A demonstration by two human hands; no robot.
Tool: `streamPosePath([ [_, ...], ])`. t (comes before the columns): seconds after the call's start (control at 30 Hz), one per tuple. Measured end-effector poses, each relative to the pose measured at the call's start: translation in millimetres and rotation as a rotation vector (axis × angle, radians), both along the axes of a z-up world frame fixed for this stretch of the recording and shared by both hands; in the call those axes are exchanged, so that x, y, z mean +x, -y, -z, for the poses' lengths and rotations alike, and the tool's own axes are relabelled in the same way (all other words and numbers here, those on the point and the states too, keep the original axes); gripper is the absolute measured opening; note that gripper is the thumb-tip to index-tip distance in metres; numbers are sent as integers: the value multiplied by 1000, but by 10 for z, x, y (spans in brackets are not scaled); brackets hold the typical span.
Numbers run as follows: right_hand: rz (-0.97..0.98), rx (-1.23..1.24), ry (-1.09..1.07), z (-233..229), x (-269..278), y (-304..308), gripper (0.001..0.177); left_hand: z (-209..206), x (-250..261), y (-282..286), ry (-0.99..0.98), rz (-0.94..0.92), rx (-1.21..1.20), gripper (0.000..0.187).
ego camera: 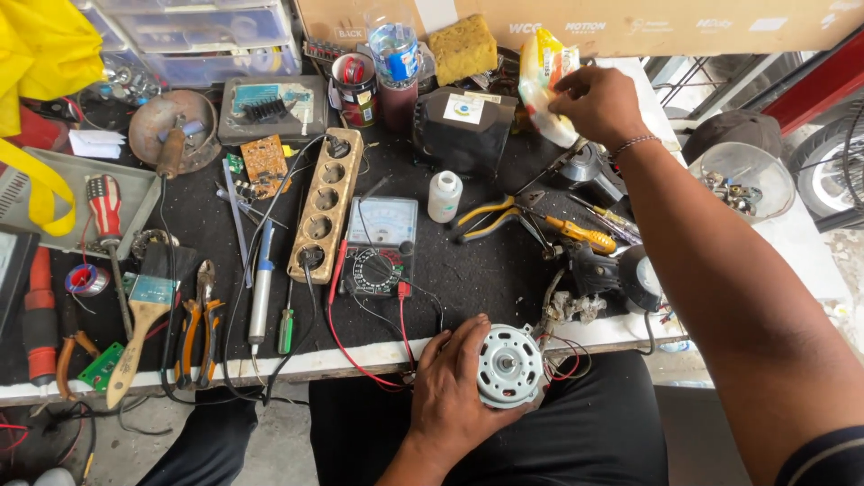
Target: The person uses a yellow screwdriver to loosen and remove screws from a small electric motor held in their left hand. They then use a multimeter to test the motor's electrical connections and continue to disassemble the motor casing.
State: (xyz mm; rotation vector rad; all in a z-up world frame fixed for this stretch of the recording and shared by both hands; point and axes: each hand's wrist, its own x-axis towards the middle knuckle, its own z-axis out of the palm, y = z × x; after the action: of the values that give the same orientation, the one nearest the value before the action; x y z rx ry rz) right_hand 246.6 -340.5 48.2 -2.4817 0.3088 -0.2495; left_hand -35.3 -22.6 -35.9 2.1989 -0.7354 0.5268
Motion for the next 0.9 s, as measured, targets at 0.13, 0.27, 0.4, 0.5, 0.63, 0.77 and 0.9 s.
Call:
streamPosePath([
  [0.13, -44, 174, 157, -239, 79, -62, 18, 36, 24, -10, -36, 44, 5, 97],
  [0.27, -104, 145, 294, -342, 293, -82, 17, 75, 13, -11, -36, 20, 16, 101],
  [0.4, -191, 154, 314, -397, 532, -289, 13, 86, 26, -16, -64, 63, 16, 102],
  [0.5, -210, 141, 134, -510, 551, -546, 16, 97, 25, -26, -77, 76, 16, 105],
  [0.63, -338, 275, 74, -592, 492, -552, 33, 119, 27, -26, -64, 67, 29, 106],
  [0.77, -168, 547, 330, -308, 798, 244, 11, 84, 32, -42, -86, 86, 27, 103],
  [0.9, 110, 261, 47, -266, 534, 510, 15, 96, 25, -50, -81, 88, 21, 100],
])
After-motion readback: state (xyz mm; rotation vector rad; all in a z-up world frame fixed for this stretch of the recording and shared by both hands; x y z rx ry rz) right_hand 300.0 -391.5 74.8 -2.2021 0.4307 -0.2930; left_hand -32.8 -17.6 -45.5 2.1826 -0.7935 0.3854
